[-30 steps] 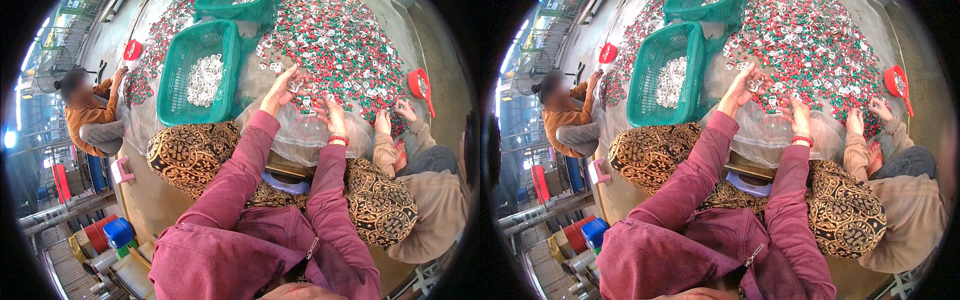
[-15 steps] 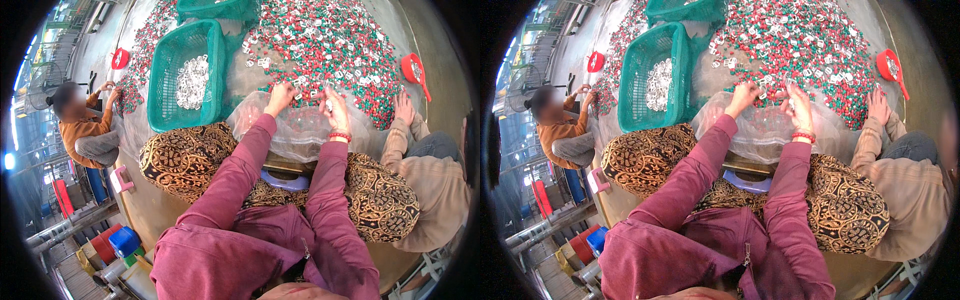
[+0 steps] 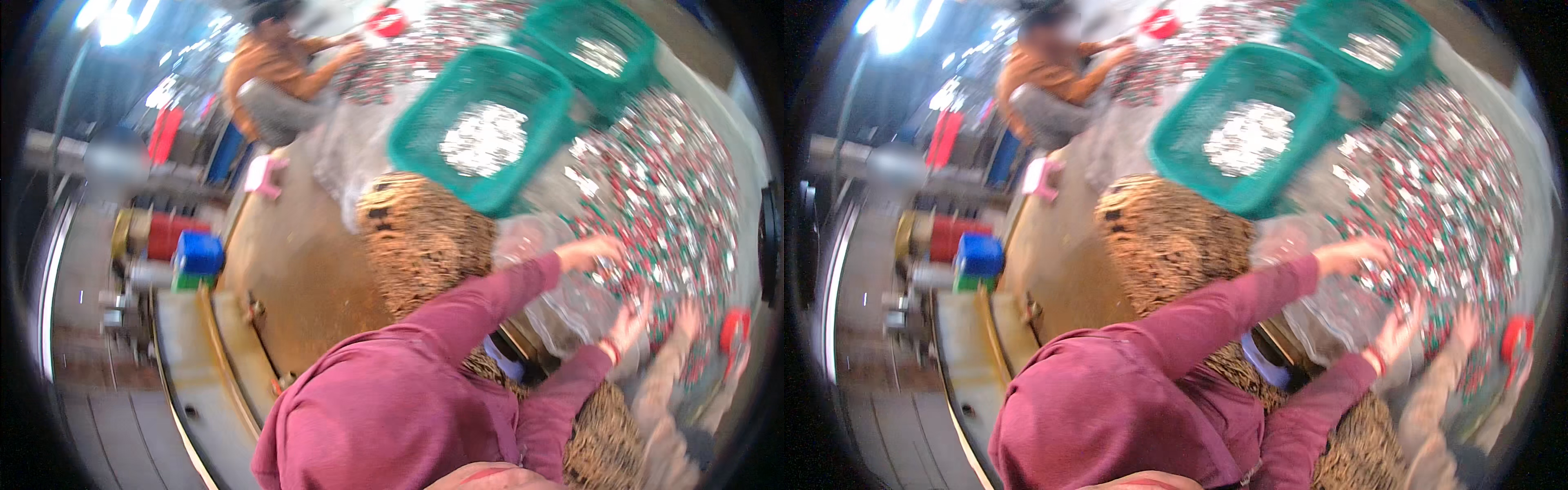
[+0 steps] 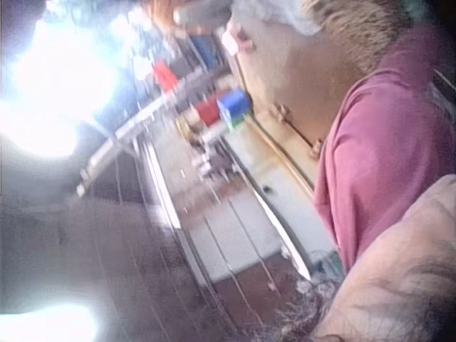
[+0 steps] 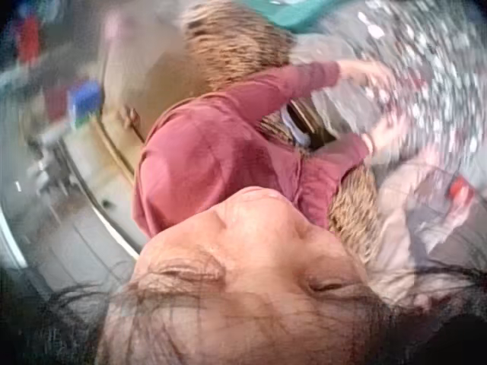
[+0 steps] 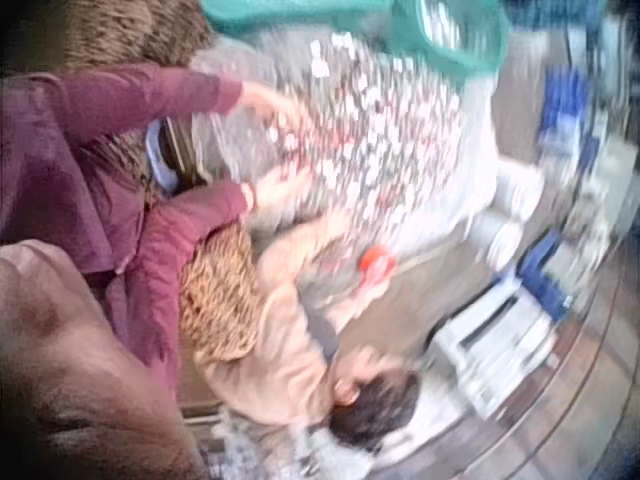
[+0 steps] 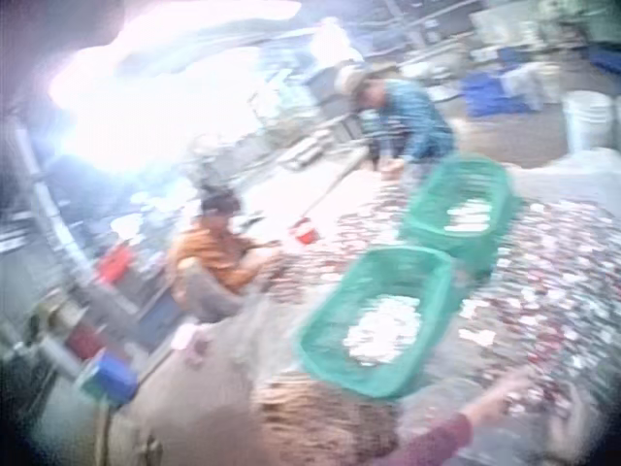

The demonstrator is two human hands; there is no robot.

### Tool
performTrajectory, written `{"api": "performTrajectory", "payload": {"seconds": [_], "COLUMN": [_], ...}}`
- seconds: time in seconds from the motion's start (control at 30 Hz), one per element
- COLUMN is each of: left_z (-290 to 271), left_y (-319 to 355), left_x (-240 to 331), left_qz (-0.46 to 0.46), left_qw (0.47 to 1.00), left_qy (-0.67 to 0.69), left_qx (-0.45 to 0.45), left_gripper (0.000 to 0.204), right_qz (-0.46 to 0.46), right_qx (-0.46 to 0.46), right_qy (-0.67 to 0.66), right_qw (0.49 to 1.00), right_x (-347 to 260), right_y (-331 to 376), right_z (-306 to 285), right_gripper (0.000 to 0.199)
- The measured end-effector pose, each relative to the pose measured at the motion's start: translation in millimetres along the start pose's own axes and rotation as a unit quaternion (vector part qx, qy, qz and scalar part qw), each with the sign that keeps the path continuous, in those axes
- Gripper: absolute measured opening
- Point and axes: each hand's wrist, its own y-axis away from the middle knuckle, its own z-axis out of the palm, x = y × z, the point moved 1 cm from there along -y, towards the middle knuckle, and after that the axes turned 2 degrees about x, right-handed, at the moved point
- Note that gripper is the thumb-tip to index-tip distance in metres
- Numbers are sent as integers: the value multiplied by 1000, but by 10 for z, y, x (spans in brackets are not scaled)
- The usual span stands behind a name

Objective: The person sits at a table and sorts small red, green, and white plastic pieces by hand, placing selected white pieces into a green basket. Other workers are also sorting similar pieces nearby.

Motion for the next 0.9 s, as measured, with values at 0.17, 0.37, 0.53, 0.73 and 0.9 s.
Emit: {"api": "performTrajectory", "payload": {"seconds": [0.17,0.37,0.53,0.73,0.9], "left_z": [250,216,-596,-360,-477], "left_y": [176,158,239,-259,-320], "left_x": [-542,-574,-973,159,31], "left_qz": [-25,-72,61,-169,-262], "left_qw": [848,863,892,866,939], "left_qy": [-525,-498,-443,460,194], "left_qx": [-58,-38,65,94,113], "left_gripper": [19,28,35,16,22], "right_qz": [210,257,114,-5,196], "right_qx": [138,131,-54,66,111], "right_qy": [-201,-46,358,405,-361], "right_qw": [947,957,925,912,905], "right_x": [-65,-5,1114,784,273], "right_y": [-90,-338,-416,-270,-72], "right_z": [248,170,326,-120,21], "right_gripper": [48,42,35,19,13]}}
